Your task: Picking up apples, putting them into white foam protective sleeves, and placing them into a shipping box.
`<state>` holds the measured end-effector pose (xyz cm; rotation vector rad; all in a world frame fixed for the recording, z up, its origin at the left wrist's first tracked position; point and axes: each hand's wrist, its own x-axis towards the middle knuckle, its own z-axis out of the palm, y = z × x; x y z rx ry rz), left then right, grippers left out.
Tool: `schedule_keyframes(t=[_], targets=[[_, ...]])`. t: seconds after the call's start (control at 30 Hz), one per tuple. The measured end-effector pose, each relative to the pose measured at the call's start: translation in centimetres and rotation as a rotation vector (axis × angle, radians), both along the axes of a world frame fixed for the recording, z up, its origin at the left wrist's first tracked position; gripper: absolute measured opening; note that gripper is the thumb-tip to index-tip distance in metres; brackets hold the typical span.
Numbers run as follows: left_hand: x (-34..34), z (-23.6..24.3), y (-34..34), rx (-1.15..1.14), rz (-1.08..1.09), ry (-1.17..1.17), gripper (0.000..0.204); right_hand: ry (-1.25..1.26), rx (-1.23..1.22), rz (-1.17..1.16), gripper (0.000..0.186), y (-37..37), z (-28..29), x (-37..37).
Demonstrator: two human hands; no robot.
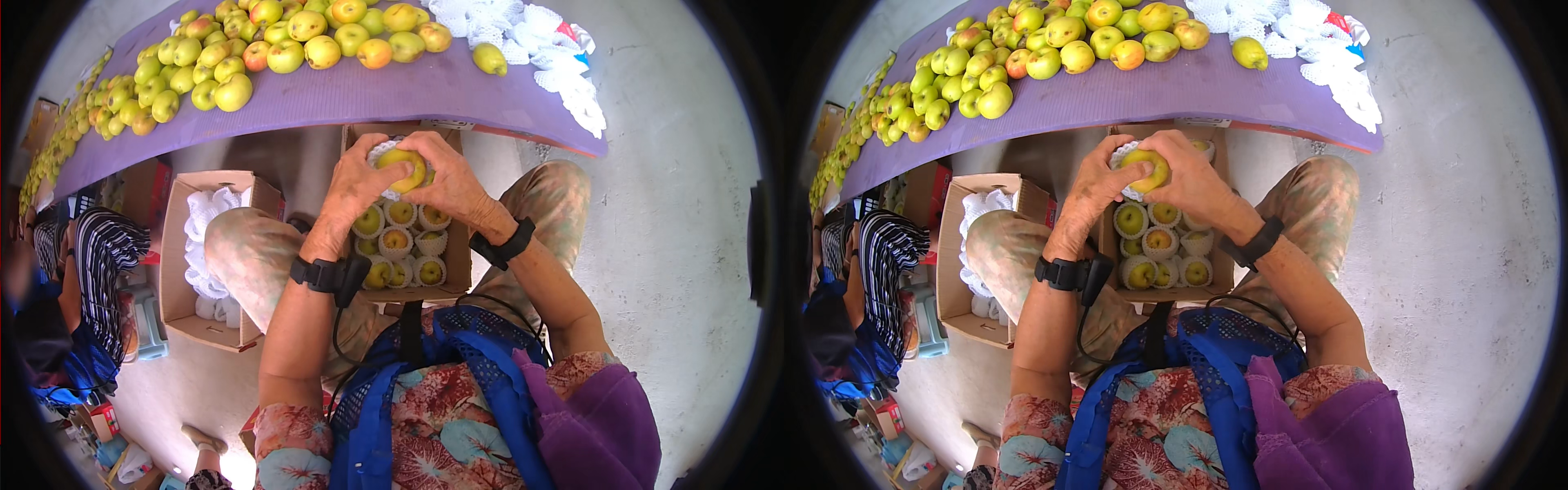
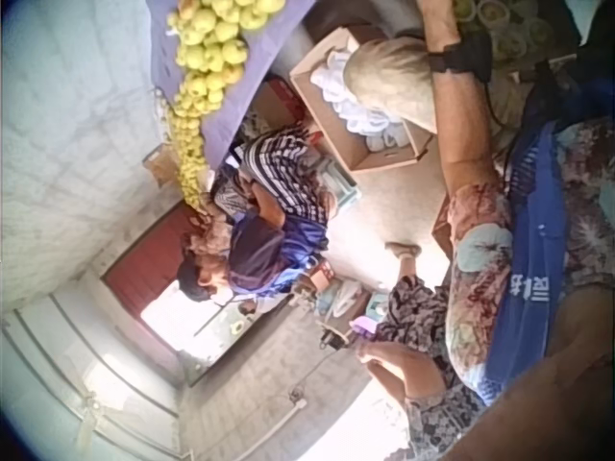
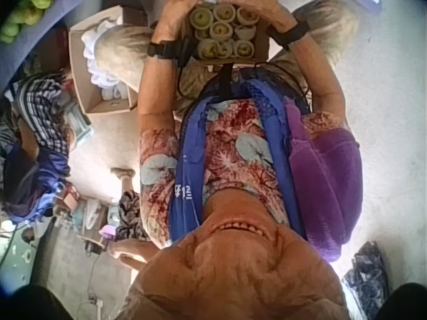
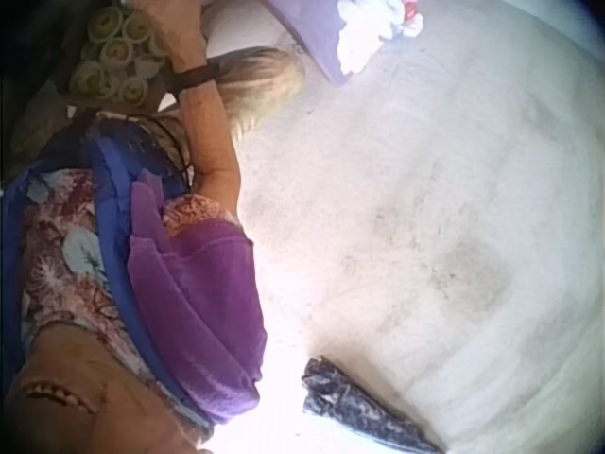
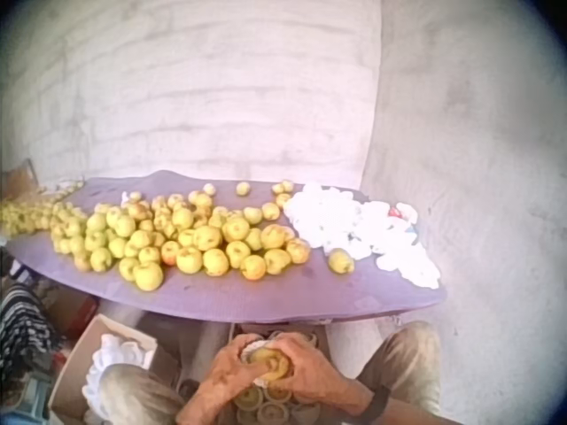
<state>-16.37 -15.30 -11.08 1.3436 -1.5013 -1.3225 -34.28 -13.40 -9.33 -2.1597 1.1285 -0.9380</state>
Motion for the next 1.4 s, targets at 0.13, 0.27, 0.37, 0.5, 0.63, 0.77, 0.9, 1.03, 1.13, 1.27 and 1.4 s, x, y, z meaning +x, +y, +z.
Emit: schedule_keyframes(t=[0.13,0.27,0.37,0.5,0.63,0.77,0.9,1.03,1.13,1.27,1.4], targets=[[0.1,0.6,0.0,0.018,0.011,0.162,0.062,-0.205,0.148,-0.102,0.062,0.0,-0.9,-0.3],[0.5,1.2,0.1,0.033,0.103,0.329,0.056,-0.412,0.420,-0.044,0.057,-0.7,-0.9,-0.8],[0.6,1.2,0.3,0.030,0.093,0.352,0.056,-0.496,0.472,0.028,0.051,-1.0,-1.1,-0.6],[0.6,1.1,0.2,0.063,0.053,0.346,0.057,-0.522,0.544,0.008,0.047,-1.3,-1.3,-1.0],[0.4,0.8,0.3,0.063,0.057,0.363,0.056,-0.574,0.608,-0.025,0.042,-1.4,-1.9,-1.3],[0.2,0.8,0.3,0.057,0.057,0.320,0.056,-0.633,0.646,-0.067,0.038,-1.3,-2.0,-1.3],[-0.2,0.8,0.4,0.006,0.067,0.295,0.056,-0.571,0.592,-0.125,0.033,-1.3,-2.1,-1.5],[-0.5,0.3,0.2,-0.115,0.178,0.168,0.056,-0.593,0.562,-0.121,0.032,-0.9,-1.3,-1.2],[-0.5,0.3,0.1,-0.088,0.175,0.257,0.058,-0.527,0.544,-0.124,0.037,-0.7,-1.2,-1.1],[-0.5,-0.1,0.2,-0.060,0.085,0.324,0.052,-0.544,0.605,-0.148,0.045,-0.4,-0.4,-0.6],[-0.5,-0.3,0.4,0.036,0.016,0.391,0.047,-0.652,0.727,-0.194,0.051,-0.6,-1.4,-0.7]])
